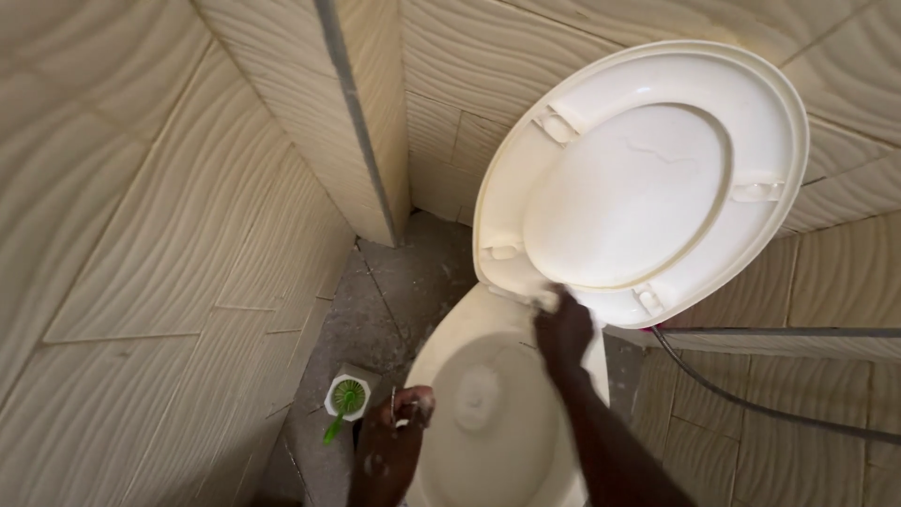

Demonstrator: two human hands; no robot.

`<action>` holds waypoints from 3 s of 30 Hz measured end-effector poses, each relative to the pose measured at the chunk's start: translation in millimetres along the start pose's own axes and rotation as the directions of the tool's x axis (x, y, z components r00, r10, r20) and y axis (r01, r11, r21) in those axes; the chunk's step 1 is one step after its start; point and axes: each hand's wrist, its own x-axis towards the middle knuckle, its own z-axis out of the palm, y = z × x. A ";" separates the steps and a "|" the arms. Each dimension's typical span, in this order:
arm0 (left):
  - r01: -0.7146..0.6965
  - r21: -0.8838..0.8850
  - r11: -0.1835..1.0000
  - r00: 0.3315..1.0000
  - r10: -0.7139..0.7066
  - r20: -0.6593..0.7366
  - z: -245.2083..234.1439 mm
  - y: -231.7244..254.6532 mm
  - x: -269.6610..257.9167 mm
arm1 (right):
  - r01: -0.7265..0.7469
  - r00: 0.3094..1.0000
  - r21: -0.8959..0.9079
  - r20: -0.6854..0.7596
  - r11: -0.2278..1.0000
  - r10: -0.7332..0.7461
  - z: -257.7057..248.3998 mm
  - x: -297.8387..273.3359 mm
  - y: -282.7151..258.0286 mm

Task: Cleaning a toilet seat, lid, and hinges using a cloth and a small tool.

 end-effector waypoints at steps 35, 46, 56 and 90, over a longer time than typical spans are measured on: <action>0.516 0.569 0.640 0.853 -0.449 -0.267 72.6 -52.4 27.7 | 0.083 0.989 -0.029 -0.116 0.996 -0.086 -34.8 5.8 65.4; 0.444 0.625 0.642 0.879 -0.449 -0.163 41.4 -98.8 10.3 | 0.183 0.981 0.024 -0.071 0.983 -0.181 -77.7 10.7 112.0; 0.462 0.627 0.627 0.861 -0.486 -0.148 -4.9 -177.1 -11.6 | -0.065 0.962 0.157 -0.253 0.985 0.104 -123.3 17.4 111.9; 0.413 0.664 0.624 0.886 -0.444 -0.133 37.9 -127.4 -31.2 | -0.354 0.933 -0.070 0.049 0.933 0.357 -158.1 32.8 122.3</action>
